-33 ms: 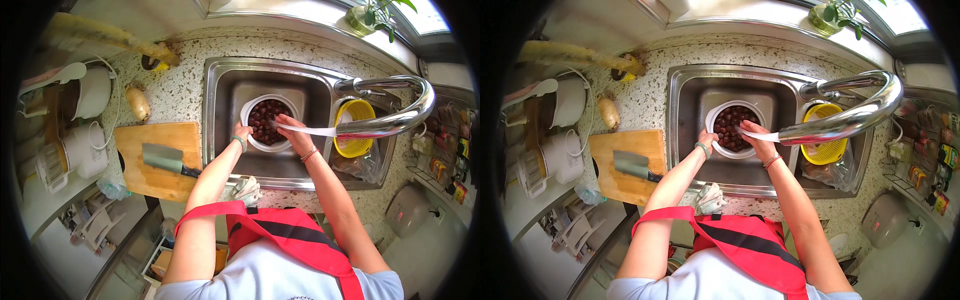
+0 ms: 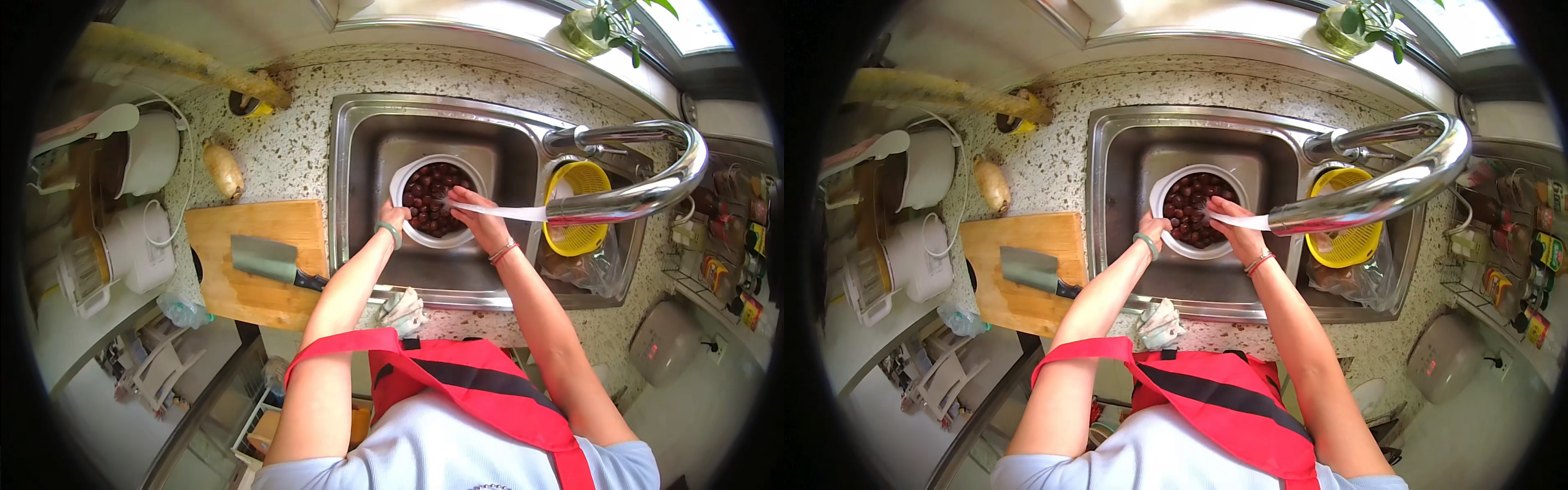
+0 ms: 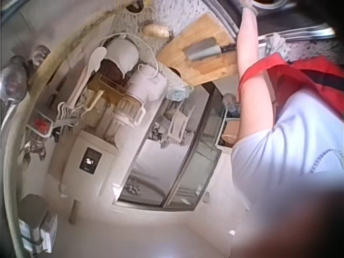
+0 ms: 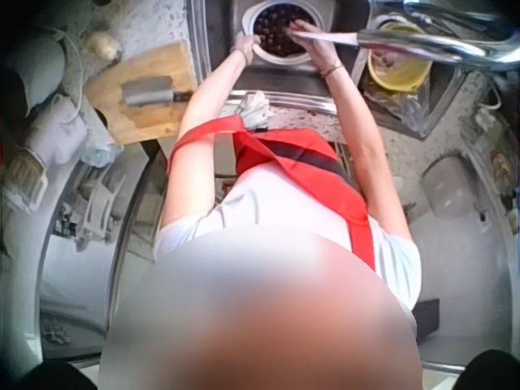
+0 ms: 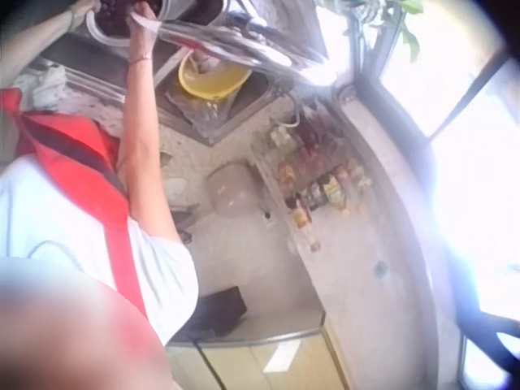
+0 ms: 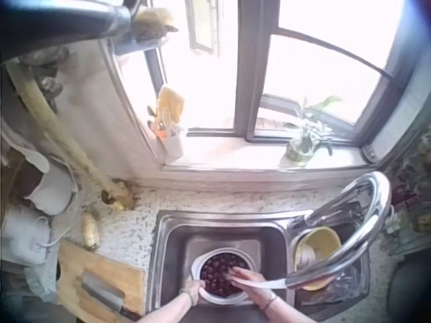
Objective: The person retrieves a white bowl and a plastic bag of red dates from a cabinet, then pours the dates into the bowl. They wash the dates under running water in the sink, transfer them into a black pot, add sugar, and fill the pot with water before placing it on the stove.
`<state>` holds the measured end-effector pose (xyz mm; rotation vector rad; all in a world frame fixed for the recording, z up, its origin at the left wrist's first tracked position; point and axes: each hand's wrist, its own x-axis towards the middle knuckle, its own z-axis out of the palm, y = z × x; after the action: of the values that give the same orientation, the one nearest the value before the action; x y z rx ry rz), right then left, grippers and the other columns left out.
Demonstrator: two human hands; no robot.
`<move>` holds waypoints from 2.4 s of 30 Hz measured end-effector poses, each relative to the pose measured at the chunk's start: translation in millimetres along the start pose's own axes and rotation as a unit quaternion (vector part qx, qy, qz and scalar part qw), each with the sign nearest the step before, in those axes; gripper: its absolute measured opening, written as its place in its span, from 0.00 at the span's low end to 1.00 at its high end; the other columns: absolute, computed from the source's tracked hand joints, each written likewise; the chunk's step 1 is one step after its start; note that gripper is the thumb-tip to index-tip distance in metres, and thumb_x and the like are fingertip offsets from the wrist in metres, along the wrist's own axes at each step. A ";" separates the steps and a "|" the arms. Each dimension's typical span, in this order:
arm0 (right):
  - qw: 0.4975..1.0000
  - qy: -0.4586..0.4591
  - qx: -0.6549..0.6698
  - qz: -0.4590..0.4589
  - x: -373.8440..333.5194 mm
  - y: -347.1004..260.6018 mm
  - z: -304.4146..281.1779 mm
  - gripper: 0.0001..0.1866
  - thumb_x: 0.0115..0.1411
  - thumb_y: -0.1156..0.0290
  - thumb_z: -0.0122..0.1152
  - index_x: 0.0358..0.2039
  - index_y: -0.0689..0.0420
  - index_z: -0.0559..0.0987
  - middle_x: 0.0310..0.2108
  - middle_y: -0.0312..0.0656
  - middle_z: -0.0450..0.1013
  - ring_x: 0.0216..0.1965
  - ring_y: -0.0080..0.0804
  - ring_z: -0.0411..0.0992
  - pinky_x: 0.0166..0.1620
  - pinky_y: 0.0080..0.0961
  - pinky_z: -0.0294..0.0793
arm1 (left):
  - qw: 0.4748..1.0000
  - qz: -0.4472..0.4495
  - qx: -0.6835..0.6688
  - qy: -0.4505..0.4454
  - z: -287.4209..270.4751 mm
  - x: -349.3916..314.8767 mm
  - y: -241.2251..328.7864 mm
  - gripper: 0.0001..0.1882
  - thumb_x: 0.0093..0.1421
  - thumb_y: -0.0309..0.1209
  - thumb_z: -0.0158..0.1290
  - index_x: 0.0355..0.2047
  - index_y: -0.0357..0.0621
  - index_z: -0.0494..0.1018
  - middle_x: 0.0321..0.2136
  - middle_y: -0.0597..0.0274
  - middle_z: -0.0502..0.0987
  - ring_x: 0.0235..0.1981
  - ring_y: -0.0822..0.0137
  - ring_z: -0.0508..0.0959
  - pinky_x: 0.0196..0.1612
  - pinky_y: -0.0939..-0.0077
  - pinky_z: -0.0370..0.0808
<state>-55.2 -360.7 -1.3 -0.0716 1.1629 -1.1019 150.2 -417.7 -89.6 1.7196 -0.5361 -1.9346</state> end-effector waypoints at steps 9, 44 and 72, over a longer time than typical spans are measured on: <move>0.998 0.049 -0.005 0.038 -11.9 4.6 -1.4 0.22 0.67 0.69 0.46 0.58 0.68 0.66 0.56 0.48 0.69 0.57 0.38 0.68 0.57 0.33 0.70 | 0.978 0.056 0.183 0.079 -22.5 29.6 -37.2 0.21 0.46 0.16 0.51 0.44 0.38 0.71 0.40 0.49 0.79 0.45 0.54 0.78 0.49 0.66 0.73; 0.592 0.141 -0.707 -0.359 -257.7 41.0 -65.8 0.17 0.40 0.82 0.59 0.33 0.50 0.78 0.48 0.38 0.70 0.53 0.43 0.65 0.54 0.41 0.62 | 0.498 0.395 0.743 -0.211 -214.8 -271.0 86.8 0.28 0.44 0.17 0.54 0.47 0.52 0.74 0.38 0.60 0.71 0.45 0.61 0.72 0.55 0.59 0.65; 0.485 0.060 -0.847 -0.207 24.7 60.4 47.5 0.56 0.40 0.51 0.72 0.68 0.32 0.50 0.68 0.47 0.46 0.68 0.59 0.43 0.52 0.72 0.60 | 0.709 0.112 0.696 -0.012 17.5 -32.0 61.9 0.46 0.60 0.26 0.48 0.69 0.56 0.30 0.62 0.25 0.48 0.46 0.38 0.76 0.49 0.56 0.76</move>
<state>19.4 -369.9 -30.6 -1.9351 1.9990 0.1582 141.8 -448.7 -25.4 2.1053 -2.5308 -1.2381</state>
